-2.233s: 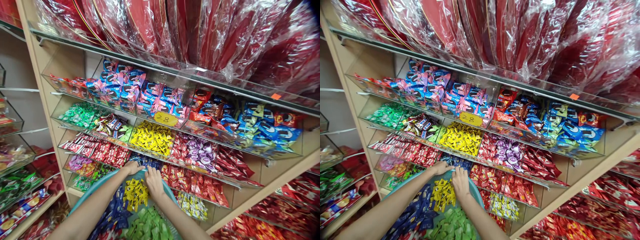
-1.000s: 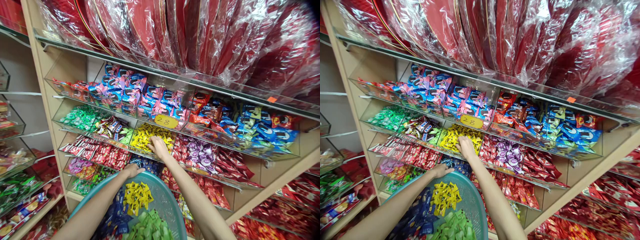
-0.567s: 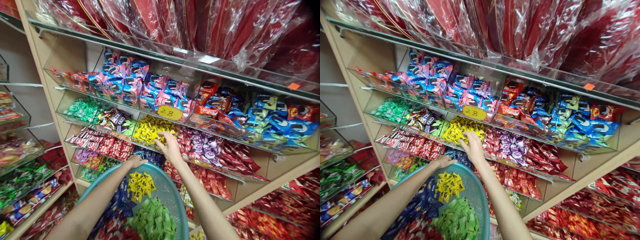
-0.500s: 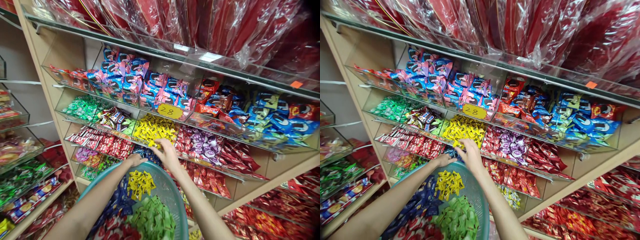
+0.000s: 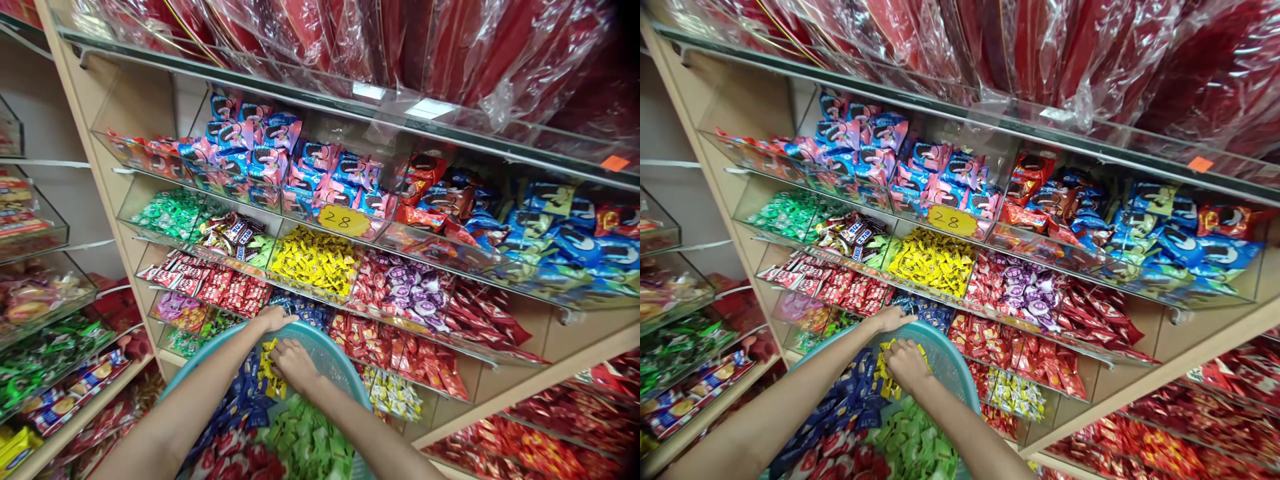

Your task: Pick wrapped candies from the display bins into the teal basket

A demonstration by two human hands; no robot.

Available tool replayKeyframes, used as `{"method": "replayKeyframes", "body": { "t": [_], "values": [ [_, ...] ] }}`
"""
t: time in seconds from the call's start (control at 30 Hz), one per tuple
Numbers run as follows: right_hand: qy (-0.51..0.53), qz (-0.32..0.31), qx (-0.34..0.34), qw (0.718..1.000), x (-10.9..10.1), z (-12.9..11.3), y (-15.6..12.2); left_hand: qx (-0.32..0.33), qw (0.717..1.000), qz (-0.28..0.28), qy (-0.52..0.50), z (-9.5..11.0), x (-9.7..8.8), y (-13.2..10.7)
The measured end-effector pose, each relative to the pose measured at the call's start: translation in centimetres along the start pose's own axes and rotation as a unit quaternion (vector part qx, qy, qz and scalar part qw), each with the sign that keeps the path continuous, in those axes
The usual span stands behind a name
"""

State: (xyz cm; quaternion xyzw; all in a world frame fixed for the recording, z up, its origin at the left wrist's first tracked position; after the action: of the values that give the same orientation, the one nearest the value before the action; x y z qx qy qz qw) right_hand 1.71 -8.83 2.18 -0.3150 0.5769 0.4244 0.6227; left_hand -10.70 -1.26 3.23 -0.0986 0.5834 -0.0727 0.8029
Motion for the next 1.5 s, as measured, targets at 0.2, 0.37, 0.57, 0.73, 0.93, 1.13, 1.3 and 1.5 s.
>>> {"method": "replayKeyframes", "body": {
  "t": [0.2, 0.37, 0.57, 0.73, 0.93, 1.13, 1.3, 1.5],
  "values": [
    [-0.011, 0.009, 0.03, 0.999, 0.5, 0.0, 0.9, 0.007, 1.0, 0.019, -0.007, -0.3, 0.2, 0.0],
    [-0.007, 0.046, 0.026, 0.999, -2.9, 0.4, -0.1, 0.005, 1.0, 0.023, -0.014, -0.6, 0.5, 0.7],
    [-0.01, 0.14, 0.055, 0.989, -9.5, 3.5, -2.0, 0.015, 1.0, 0.02, 0.001, -0.6, 0.5, 1.1],
    [0.012, 0.214, 0.12, 0.969, -12.5, 7.2, -2.1, 0.013, 1.0, 0.004, -0.017, -0.8, 0.6, 1.4],
    [0.019, 0.237, 0.157, 0.959, -13.2, 10.0, 0.1, 0.017, 1.0, 0.0, -0.024, -0.9, 0.5, 1.1],
    [0.036, 0.19, 0.172, 0.966, -12.7, 11.9, 2.4, 0.018, 1.0, 0.009, -0.013, -1.0, 0.7, 0.8],
    [0.025, 0.166, 0.141, 0.976, -12.6, 12.0, 3.1, 0.02, 1.0, 0.01, -0.016, -1.0, 0.6, 0.6],
    [-0.025, 0.197, 0.164, 0.966, -12.7, 11.7, 3.8, 0.018, 1.0, 0.009, -0.017, -1.0, 0.6, 0.6]
  ]
}}
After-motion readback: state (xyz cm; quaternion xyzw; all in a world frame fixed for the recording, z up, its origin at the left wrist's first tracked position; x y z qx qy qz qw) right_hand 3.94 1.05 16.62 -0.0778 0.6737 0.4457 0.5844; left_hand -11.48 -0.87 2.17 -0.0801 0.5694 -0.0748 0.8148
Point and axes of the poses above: each hand's wrist, its own y-axis towards the middle knuckle, its own x-axis out of the palm, z = x × y, the point moved 1 cm from there along y, towards the middle knuckle, and after that the axes turned 5 degrees about -x, right-handed, at the moved point
